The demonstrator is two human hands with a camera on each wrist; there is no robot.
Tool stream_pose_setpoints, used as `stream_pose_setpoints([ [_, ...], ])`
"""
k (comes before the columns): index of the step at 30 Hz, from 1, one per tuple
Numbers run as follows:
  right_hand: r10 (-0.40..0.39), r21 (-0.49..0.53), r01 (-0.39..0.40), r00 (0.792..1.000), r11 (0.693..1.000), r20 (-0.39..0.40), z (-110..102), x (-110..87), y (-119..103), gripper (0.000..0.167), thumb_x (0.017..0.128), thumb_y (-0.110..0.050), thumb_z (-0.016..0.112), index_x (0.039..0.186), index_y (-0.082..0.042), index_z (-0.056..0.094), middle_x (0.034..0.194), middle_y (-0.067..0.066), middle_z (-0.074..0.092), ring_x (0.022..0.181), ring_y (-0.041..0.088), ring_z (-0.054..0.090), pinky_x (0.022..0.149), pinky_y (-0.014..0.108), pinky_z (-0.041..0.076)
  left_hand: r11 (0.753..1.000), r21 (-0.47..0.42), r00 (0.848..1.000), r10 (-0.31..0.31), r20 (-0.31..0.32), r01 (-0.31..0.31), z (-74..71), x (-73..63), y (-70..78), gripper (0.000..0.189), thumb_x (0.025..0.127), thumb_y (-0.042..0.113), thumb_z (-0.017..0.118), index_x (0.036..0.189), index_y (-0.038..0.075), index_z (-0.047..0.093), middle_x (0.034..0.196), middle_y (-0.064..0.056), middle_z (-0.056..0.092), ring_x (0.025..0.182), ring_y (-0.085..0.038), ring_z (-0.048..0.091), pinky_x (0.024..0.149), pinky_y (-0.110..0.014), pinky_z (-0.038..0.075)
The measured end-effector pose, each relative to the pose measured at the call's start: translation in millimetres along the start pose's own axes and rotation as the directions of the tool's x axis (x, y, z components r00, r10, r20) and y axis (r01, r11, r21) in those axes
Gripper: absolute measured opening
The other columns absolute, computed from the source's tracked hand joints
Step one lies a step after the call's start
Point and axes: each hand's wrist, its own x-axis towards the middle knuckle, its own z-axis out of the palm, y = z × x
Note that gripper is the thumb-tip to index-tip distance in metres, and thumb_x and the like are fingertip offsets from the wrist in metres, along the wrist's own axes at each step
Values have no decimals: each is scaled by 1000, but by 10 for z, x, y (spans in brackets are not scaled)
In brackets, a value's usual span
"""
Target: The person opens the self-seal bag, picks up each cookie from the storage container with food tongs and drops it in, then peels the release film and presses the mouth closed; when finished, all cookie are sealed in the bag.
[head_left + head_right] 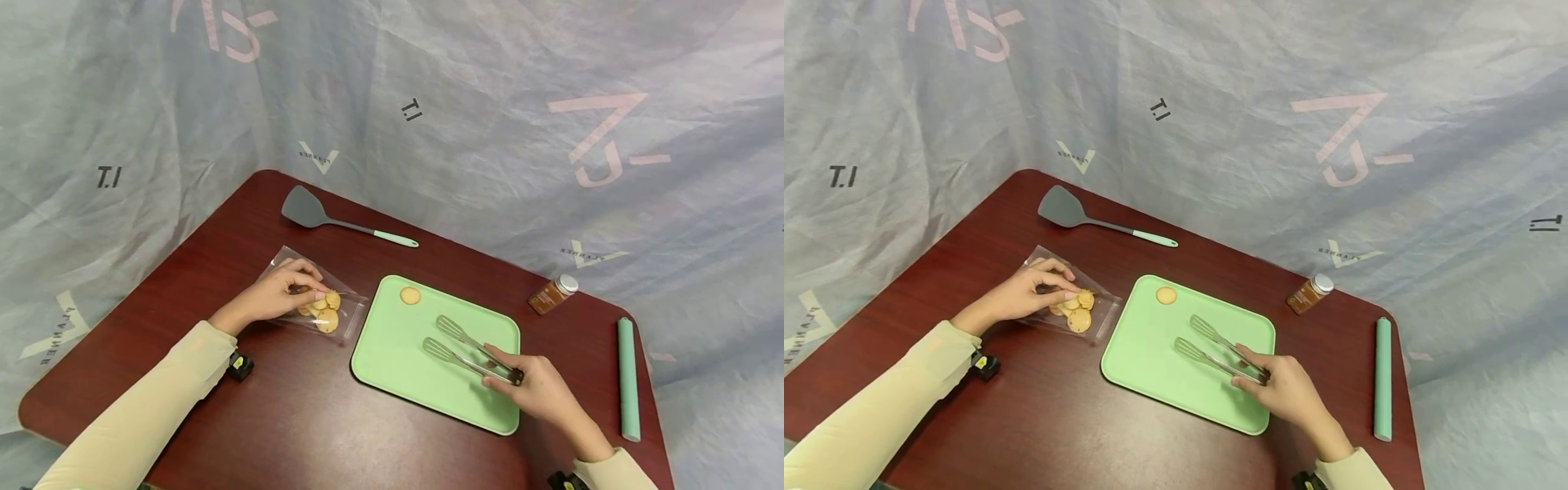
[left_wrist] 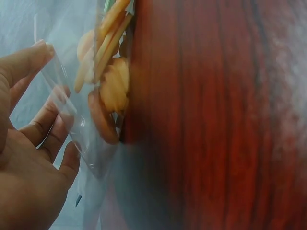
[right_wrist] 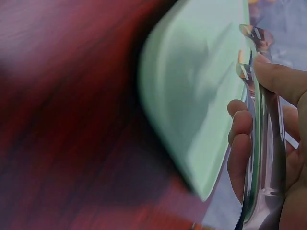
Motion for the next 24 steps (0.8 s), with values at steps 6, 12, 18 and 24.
stream_pose_setpoints([
  [6,24,-23,-25,999,999,-36,-48,-130,81,57,84,-41,84,135,-21,68,51,-19,36,49,-2,33,45,21,31,1000,-8,1000,12,-10,-12,-7,-18,-12,16,90,14,80,106,13,82,116,-10,63,112,-26,47,85,-41,41],
  [12,16,-25,-17,999,1000,-48,-52,-102,100,56,84,-39,85,135,-21,68,52,-18,41,49,-1,37,44,22,34,1000,-13,1000,13,-10,-13,-13,-21,-3,16,90,12,80,105,13,82,116,-11,63,113,-27,47,86,-41,41],
  [18,26,-47,-27,999,999,-39,-45,28,79,59,85,-41,84,137,-19,67,53,-18,43,49,1,38,45,24,34,1000,-10,1000,6,-5,-6,-13,-23,-12,14,91,14,79,104,12,82,116,-11,63,112,-27,47,85,-44,42],
  [24,-11,-95,6,999,995,-49,12,252,39,60,84,-41,85,136,-17,67,51,-21,26,46,-3,20,42,23,26,1000,-10,1000,16,2,-16,-17,-30,-37,17,92,13,78,108,13,81,117,-11,62,112,-27,47,86,-46,41],
])
